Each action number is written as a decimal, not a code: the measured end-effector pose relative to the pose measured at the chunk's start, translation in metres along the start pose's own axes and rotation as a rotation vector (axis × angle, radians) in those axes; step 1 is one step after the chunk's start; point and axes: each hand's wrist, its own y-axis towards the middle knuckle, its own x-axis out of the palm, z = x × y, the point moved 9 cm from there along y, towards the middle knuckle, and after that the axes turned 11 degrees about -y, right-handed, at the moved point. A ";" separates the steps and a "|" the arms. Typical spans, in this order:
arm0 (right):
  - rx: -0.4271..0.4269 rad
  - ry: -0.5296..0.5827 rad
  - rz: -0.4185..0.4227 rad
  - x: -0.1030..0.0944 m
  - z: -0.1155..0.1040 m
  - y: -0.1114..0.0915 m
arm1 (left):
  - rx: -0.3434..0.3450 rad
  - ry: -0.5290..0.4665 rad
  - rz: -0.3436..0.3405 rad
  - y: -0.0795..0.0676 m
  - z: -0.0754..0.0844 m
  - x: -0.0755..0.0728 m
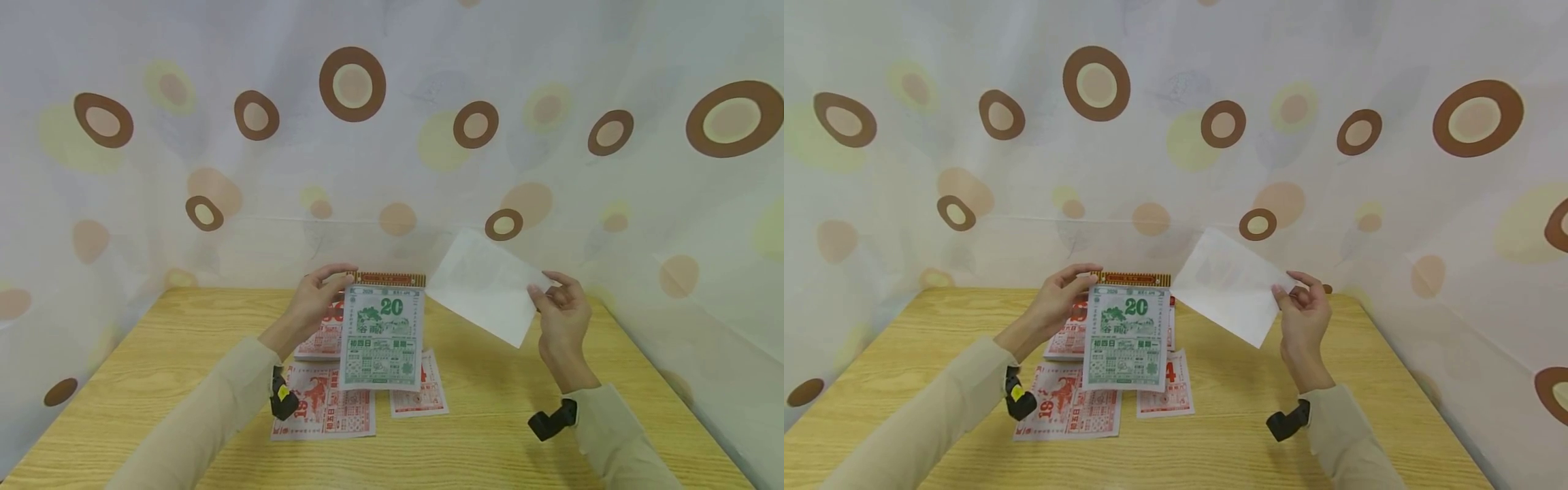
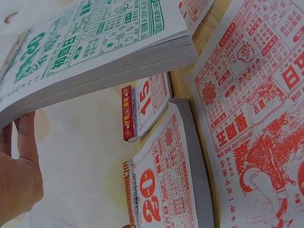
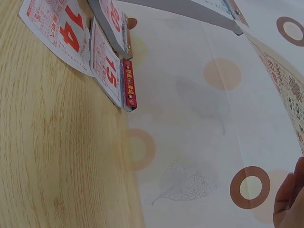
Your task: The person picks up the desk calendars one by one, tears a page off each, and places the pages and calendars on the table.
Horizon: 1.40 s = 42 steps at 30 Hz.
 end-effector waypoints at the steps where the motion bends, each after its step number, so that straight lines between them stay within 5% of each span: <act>1: 0.003 0.001 0.001 0.000 0.000 0.000 | 0.000 0.000 0.000 0.000 0.000 0.000; 7: 0.042 0.007 0.026 -0.007 0.004 0.003 | 0.002 -0.012 0.008 0.000 0.001 -0.002; 13: 0.117 0.055 0.138 -0.041 0.013 0.014 | 0.032 -0.006 0.059 -0.004 0.007 -0.024; 18: 0.122 0.050 0.153 -0.054 0.018 0.020 | 0.025 0.001 0.068 -0.005 0.008 -0.031; 31: 0.124 -0.028 0.180 -0.064 0.023 0.022 | 0.012 -0.049 0.038 -0.001 0.003 -0.020; 42: -0.047 -0.189 0.162 -0.073 0.011 0.029 | 0.005 -0.090 0.016 0.010 -0.009 0.003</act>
